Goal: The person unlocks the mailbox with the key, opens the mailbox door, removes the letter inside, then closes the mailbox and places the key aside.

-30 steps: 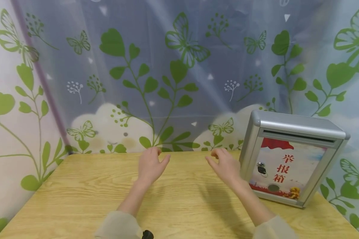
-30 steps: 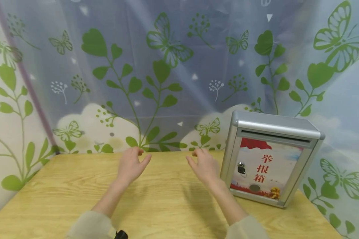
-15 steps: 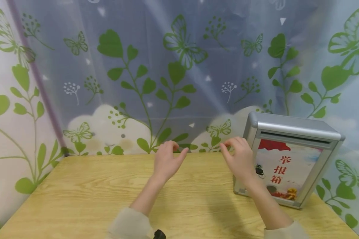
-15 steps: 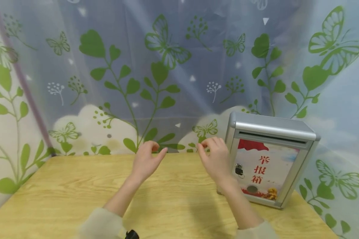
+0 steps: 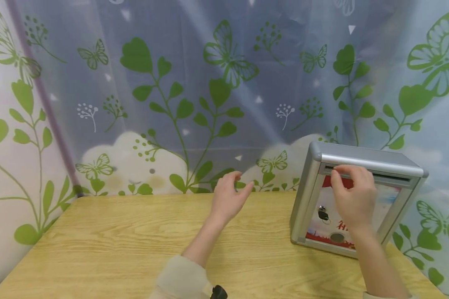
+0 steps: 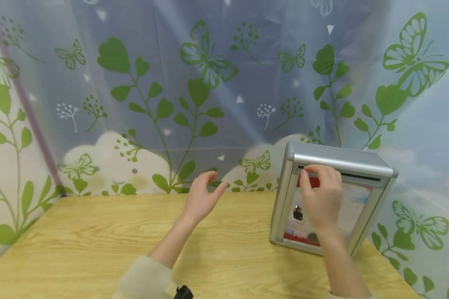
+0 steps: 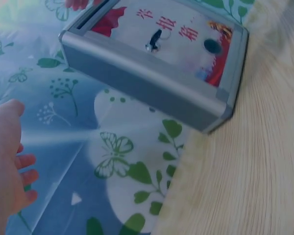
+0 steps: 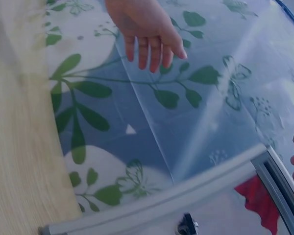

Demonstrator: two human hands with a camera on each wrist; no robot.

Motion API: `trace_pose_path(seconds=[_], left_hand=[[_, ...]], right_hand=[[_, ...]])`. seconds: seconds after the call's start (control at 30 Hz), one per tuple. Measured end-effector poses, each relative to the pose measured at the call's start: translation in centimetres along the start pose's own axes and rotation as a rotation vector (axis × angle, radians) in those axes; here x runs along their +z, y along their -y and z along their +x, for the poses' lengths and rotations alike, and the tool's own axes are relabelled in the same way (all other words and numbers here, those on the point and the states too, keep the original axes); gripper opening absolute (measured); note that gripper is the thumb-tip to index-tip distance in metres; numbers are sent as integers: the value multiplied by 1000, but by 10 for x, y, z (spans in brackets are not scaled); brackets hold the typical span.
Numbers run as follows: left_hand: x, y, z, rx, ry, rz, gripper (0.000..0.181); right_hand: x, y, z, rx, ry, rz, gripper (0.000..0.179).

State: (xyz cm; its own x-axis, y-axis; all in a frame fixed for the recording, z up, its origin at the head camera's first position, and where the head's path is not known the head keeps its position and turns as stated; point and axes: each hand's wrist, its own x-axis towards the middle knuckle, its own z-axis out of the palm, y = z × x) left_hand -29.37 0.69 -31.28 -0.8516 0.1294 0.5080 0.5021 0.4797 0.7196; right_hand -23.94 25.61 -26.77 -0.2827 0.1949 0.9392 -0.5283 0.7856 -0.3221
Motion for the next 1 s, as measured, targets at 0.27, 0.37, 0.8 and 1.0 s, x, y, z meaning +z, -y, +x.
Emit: trace_pose_path(seconds=[0.27, 0.37, 0.8, 1.0], left_hand=[[23, -17, 6, 8, 13, -16, 59], [31, -21, 7, 8, 21, -24, 59], [58, -35, 9, -25, 64, -99, 59], [69, -40, 10, -73, 80, -120, 65]], right_hand=[[-25, -21, 9, 140, -205, -56, 19], [-33, -27, 11, 209, -238, -68, 23], [-61, -65, 7, 674, -312, -48, 33], [-68, -83, 5, 934, -313, 201, 30]])
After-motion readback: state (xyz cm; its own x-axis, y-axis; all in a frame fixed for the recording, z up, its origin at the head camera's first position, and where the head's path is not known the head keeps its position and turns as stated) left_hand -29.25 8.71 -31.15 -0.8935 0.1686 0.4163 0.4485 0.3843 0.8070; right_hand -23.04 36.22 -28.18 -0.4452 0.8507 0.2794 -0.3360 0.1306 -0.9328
